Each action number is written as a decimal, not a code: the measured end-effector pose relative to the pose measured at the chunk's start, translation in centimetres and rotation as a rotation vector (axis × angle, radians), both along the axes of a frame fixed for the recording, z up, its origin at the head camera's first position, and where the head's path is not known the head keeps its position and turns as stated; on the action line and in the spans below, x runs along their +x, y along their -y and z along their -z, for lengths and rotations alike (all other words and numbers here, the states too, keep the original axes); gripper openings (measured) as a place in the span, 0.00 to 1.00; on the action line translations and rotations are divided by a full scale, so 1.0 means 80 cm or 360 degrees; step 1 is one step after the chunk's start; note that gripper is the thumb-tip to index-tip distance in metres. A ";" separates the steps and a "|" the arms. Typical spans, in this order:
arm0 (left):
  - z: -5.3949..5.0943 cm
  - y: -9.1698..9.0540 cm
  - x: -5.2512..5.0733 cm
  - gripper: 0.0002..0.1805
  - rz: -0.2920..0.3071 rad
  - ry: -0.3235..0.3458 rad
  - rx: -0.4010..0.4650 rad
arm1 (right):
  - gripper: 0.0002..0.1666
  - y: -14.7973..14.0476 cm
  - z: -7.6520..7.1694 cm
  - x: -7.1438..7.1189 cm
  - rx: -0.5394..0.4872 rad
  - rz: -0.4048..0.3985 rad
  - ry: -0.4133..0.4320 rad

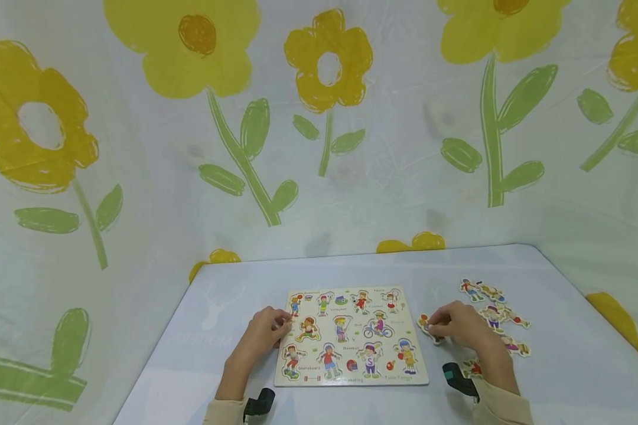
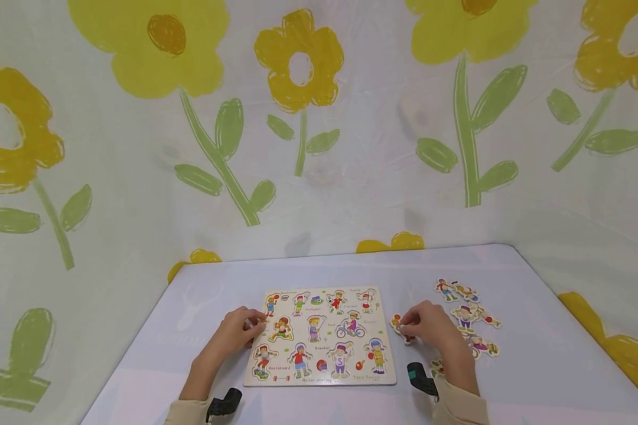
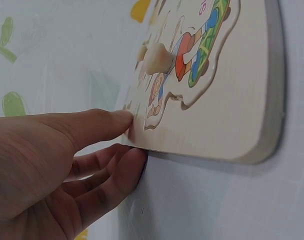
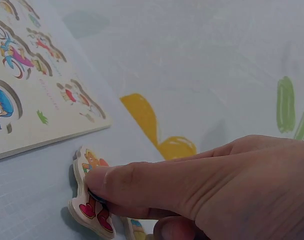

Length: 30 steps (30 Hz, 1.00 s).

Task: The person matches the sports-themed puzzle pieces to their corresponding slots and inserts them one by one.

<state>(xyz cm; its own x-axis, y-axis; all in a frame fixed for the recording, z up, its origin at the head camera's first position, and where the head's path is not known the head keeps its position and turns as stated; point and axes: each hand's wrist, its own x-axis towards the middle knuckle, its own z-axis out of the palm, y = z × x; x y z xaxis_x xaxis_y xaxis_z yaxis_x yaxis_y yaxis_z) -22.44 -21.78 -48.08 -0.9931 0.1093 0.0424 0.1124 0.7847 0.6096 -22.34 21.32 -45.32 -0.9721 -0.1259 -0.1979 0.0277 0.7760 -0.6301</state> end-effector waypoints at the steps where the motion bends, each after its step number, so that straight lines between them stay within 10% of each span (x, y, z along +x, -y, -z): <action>1: 0.000 0.000 0.001 0.11 0.0000 0.0001 0.0001 | 0.08 0.000 0.001 -0.001 0.0002 0.0001 -0.0011; 30: -0.003 -0.001 0.003 0.11 0.0005 -0.0011 0.0035 | 0.09 0.011 0.006 -0.002 0.0010 0.0027 -0.0082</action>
<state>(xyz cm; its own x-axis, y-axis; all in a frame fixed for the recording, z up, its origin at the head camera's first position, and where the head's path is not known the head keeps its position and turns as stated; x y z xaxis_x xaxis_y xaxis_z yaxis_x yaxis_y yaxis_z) -22.17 -21.68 -47.81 -0.9924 0.1116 0.0519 0.1194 0.7705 0.6261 -22.50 20.48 -45.83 -0.9831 -0.1081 -0.1480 0.0087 0.7794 -0.6264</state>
